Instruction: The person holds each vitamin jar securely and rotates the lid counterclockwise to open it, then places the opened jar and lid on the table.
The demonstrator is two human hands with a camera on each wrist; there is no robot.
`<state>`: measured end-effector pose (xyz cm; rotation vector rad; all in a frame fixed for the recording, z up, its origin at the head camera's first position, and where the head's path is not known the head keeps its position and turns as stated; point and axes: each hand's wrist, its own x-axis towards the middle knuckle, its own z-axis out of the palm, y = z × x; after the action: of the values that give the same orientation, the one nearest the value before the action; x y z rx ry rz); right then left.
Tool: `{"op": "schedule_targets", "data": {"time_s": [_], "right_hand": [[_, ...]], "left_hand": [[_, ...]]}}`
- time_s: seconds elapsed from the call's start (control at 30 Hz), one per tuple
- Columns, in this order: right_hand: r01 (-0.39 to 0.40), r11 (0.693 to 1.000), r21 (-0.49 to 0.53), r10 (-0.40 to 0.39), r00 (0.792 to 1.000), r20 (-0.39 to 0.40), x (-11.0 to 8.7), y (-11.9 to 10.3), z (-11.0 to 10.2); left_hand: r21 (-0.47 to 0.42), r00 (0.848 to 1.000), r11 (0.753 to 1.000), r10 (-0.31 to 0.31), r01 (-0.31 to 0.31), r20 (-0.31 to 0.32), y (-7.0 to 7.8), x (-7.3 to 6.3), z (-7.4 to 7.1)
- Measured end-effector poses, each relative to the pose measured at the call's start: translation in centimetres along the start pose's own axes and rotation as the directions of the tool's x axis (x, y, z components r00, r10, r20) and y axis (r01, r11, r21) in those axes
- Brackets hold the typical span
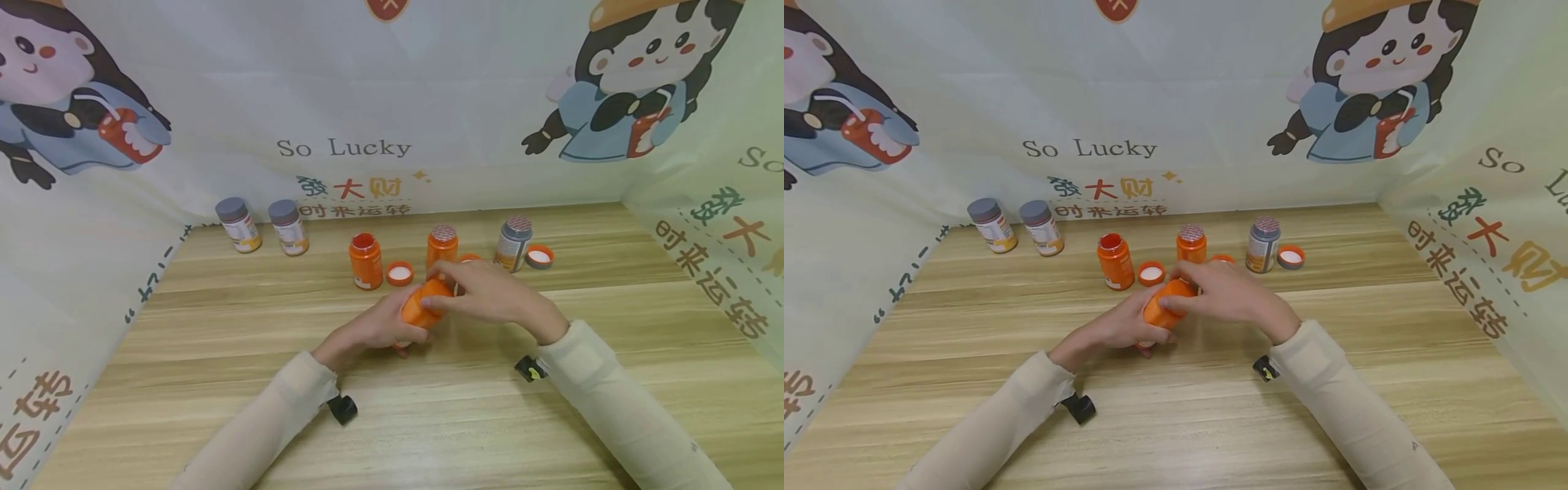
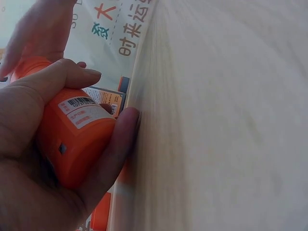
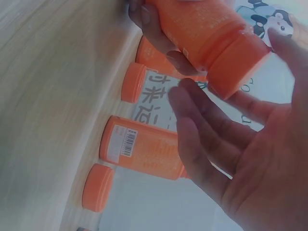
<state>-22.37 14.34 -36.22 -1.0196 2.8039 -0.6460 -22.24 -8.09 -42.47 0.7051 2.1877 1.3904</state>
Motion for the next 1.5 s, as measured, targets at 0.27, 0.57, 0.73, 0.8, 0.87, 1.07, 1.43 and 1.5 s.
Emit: {"op": "schedule_targets", "data": {"time_s": [0.27, 0.57, 0.73, 0.8, 0.87, 1.07, 1.43, 1.5], "right_hand": [[0.086, 0.996, 0.009, -0.086, 0.996, -0.027, 0.0, 0.2, -0.1], [0.169, 0.985, 0.023, -0.169, 0.986, -0.015, 0.0, 0.2, -0.3], [0.164, 0.983, 0.078, -0.164, 0.986, -0.008, -0.3, 0.3, -0.6], [0.148, 0.984, 0.104, -0.148, 0.989, -0.011, -0.4, 0.3, -0.8], [0.136, 0.984, 0.115, -0.135, 0.991, -0.023, -0.5, 0.4, -1.0], [0.132, 0.988, 0.074, -0.128, 0.99, -0.06, -0.8, 0.9, -2.3], [-0.034, 0.987, 0.154, 0.056, 0.988, -0.141, -3.9, 4.1, -7.3], [-0.056, 0.986, 0.154, 0.079, 0.987, -0.143, -4.5, 4.8, -8.2]], "left_hand": [[-0.005, 1.0, 1.0, 0.006, -0.006, -0.001, -0.2, 0.1, 0.0], [-0.014, 1.0, 1.0, -0.005, 0.005, -0.014, -0.3, 0.2, 0.0], [-0.014, 1.0, 1.0, -0.008, 0.008, -0.013, -0.3, 0.3, 0.0], [-0.021, 1.0, 1.0, -0.016, 0.016, -0.014, -0.3, 0.3, 0.0], [-0.038, 1.0, 0.999, -0.023, 0.023, -0.02, -0.3, 0.3, 0.1], [-0.152, 0.998, 0.987, -0.054, 0.049, -0.028, -0.1, 0.3, 0.5], [-0.303, 0.999, 0.952, -0.034, 0.034, 0.005, 1.9, 2.4, 2.4], [-0.315, 0.999, 0.949, -0.021, 0.027, 0.024, 2.3, 3.3, 2.8]]}}
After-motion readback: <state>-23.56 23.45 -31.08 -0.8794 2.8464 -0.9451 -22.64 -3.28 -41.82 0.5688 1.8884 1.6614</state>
